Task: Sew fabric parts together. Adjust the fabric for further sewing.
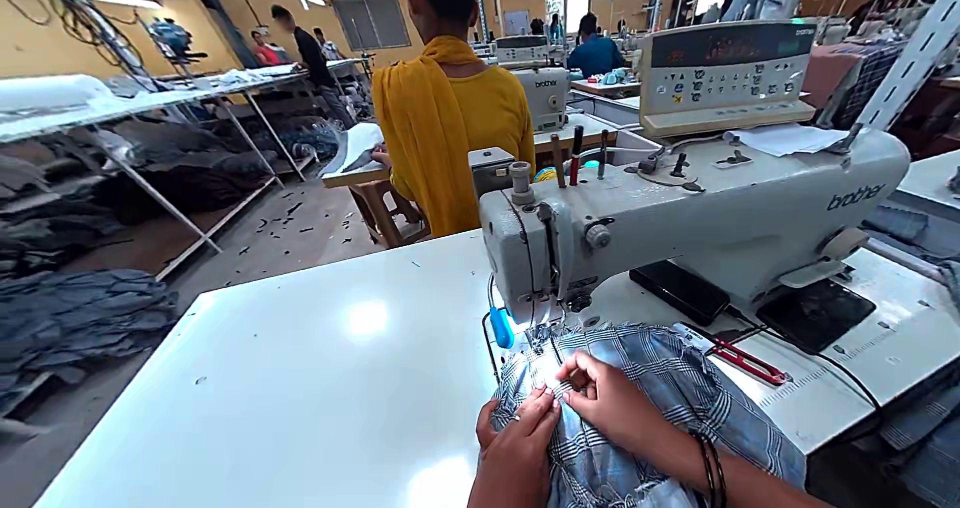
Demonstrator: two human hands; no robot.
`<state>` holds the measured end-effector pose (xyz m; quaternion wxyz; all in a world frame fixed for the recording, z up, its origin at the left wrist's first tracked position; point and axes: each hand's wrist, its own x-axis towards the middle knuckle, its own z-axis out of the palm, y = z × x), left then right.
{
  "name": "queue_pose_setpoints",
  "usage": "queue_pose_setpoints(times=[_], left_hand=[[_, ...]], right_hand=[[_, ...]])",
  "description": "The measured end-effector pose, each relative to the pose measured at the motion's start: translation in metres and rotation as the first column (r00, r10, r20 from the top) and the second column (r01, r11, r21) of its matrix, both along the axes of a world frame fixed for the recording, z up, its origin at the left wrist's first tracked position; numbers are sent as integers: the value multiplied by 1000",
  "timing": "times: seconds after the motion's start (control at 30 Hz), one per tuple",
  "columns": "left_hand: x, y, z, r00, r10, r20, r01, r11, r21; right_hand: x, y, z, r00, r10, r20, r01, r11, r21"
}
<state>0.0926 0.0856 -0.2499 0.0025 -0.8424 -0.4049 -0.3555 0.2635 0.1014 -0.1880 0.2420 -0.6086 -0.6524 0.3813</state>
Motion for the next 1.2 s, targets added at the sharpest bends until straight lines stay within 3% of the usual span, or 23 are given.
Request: queue_pose_setpoints(times=[0.1, 0.2, 0.33, 0.43, 0.57, 0.83, 1.03, 1.2], left_hand=[[0, 2, -4, 1000, 2, 17, -2, 1000, 30], [0, 2, -5, 1000, -5, 13, 5, 1000, 31], [0, 1, -4, 999, -15, 28, 15, 1000, 12], [-1, 1, -4, 999, -22, 27, 21, 1000, 23], [-1, 3, -6, 999, -24, 26, 22, 998, 59], [-1, 5, -11, 1000, 9, 13, -11, 991, 137], [-1, 4, -10, 999, 19, 35, -23, 992, 123], [0, 3, -8, 999, 30, 26, -32, 996, 85]], right_hand=[[1, -9, -18, 983, 41, 178, -92, 952, 290], [8, -12, -33, 926, 36, 375, -259, 784, 563], [17, -9, -39, 844, 38, 535, -453, 584, 674], [20, -7, -42, 796, 28, 605, -537, 496, 683], [16, -4, -46, 749, -10, 663, -573, 493, 654], [9, 12, -41, 776, 83, 625, -533, 617, 580], [15, -6, -47, 767, 52, 640, -584, 469, 662], [22, -20, -43, 751, 86, 655, -617, 443, 650]])
